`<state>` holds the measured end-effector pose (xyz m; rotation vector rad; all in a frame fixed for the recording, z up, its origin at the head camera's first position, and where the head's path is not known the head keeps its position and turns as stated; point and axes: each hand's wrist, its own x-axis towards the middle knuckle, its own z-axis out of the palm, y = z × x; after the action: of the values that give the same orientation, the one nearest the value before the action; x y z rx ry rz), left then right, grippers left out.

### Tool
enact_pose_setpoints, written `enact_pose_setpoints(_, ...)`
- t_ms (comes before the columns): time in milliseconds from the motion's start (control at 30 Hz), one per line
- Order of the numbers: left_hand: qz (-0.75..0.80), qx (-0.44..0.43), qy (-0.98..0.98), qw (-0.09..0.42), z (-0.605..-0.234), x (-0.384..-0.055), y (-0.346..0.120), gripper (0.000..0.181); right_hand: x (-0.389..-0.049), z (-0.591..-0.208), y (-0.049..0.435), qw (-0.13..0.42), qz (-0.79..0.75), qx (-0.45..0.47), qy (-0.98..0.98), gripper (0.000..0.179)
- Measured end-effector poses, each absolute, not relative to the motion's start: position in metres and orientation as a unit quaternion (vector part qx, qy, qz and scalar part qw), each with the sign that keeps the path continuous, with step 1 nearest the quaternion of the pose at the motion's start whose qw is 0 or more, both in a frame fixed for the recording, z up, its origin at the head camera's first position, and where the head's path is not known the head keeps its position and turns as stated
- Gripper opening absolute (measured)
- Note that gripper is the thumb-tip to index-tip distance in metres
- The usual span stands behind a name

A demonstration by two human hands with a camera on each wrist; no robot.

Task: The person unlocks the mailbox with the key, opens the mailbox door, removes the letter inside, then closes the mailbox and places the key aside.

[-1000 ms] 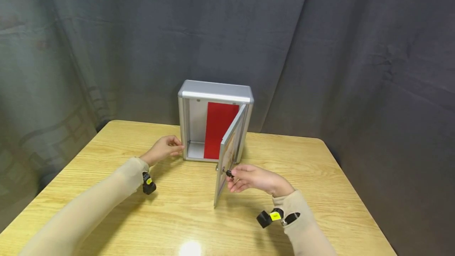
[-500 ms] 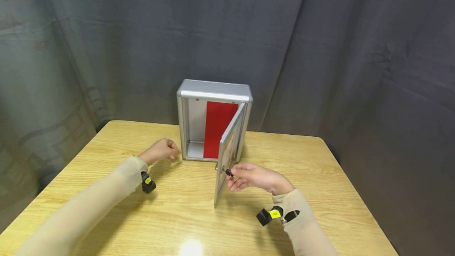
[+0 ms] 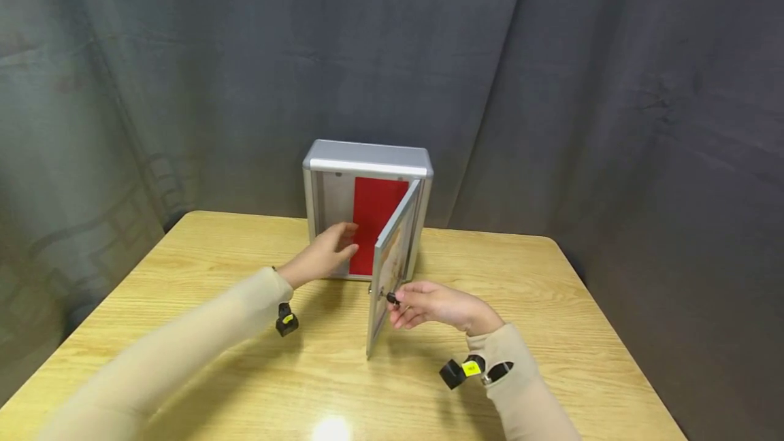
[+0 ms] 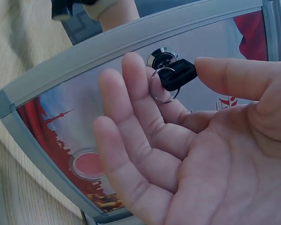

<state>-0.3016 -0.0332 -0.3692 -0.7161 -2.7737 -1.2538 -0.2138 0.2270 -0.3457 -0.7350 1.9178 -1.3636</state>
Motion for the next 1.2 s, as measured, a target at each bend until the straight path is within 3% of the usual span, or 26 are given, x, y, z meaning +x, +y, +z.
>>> enact_pose_setpoints(133, -0.426, -0.18, -0.885, 0.06, -0.372, -0.316, -0.02, 0.055, -0.214, -0.347, 0.228, 0.331, -0.525, -0.282, 0.732, 0.043)
enact_pose_setpoints(300, -0.466, -0.135, -0.868, 0.1, -0.384, -0.331, -0.012, 0.049, -0.214, -0.348, 0.227, 0.335, -0.531, -0.278, 0.727, 0.042)
enact_pose_setpoints(600, -0.498, -0.082, -0.856, 0.108, -0.398, -0.341, -0.007, 0.034, -0.214, -0.349, 0.225, 0.336, -0.535, -0.28, 0.722, 0.047)
enact_pose_setpoints(833, -0.493, -0.081, -0.856, 0.131, -0.4, -0.345, -0.006, 0.025, -0.214, -0.348, 0.227, 0.335, -0.537, -0.283, 0.72, 0.038)
enact_pose_setpoints(1200, -0.495, -0.096, -0.853, 0.139, -0.397, -0.338, -0.008, 0.02, -0.214, -0.347, 0.227, 0.336, -0.534, -0.28, 0.723, 0.04)
